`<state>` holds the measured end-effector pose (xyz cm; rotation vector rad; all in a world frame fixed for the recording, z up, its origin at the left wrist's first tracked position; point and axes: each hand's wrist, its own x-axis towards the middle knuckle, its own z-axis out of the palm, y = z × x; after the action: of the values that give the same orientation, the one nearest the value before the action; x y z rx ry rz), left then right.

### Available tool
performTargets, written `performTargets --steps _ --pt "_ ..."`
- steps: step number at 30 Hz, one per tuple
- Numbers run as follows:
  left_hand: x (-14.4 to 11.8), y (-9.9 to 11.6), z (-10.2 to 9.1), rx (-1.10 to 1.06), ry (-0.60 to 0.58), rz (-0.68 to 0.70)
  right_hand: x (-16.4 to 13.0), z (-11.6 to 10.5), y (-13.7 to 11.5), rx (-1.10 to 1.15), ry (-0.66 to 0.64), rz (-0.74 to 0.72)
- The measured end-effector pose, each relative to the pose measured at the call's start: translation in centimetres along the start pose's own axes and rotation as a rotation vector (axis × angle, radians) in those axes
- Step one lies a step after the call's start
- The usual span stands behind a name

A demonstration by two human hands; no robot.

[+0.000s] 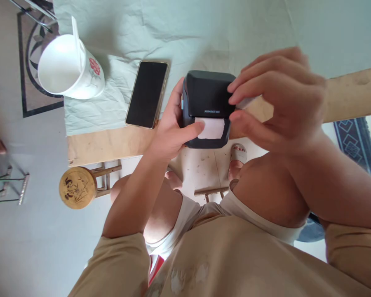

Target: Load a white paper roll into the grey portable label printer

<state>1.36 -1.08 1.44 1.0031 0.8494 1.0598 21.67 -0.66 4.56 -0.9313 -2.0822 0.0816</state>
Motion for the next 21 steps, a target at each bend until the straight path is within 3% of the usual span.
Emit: performTargets --steps 4,8,11,16,21 --pt "-0.2 0.2 0.6 -0.051 -0.004 0.041 -0.1 0.2 -0.6 -0.051 -0.12 0.056" --pt "-0.5 0.3 1.2 -0.024 0.092 -0.001 0.0 0.4 -0.8 -0.039 -0.16 0.104" --pt "-0.4 0.2 1.2 -0.018 0.096 -0.02 0.0 0.7 -1.1 -0.051 -0.191 0.139" --pt "-0.4 0.2 1.1 -0.019 0.082 0.017 0.0 1.2 -1.8 -0.171 -0.167 0.219" --pt "-0.4 0.4 1.3 -0.075 0.023 0.087 -0.1 1.2 -1.3 -0.103 -0.127 0.194"
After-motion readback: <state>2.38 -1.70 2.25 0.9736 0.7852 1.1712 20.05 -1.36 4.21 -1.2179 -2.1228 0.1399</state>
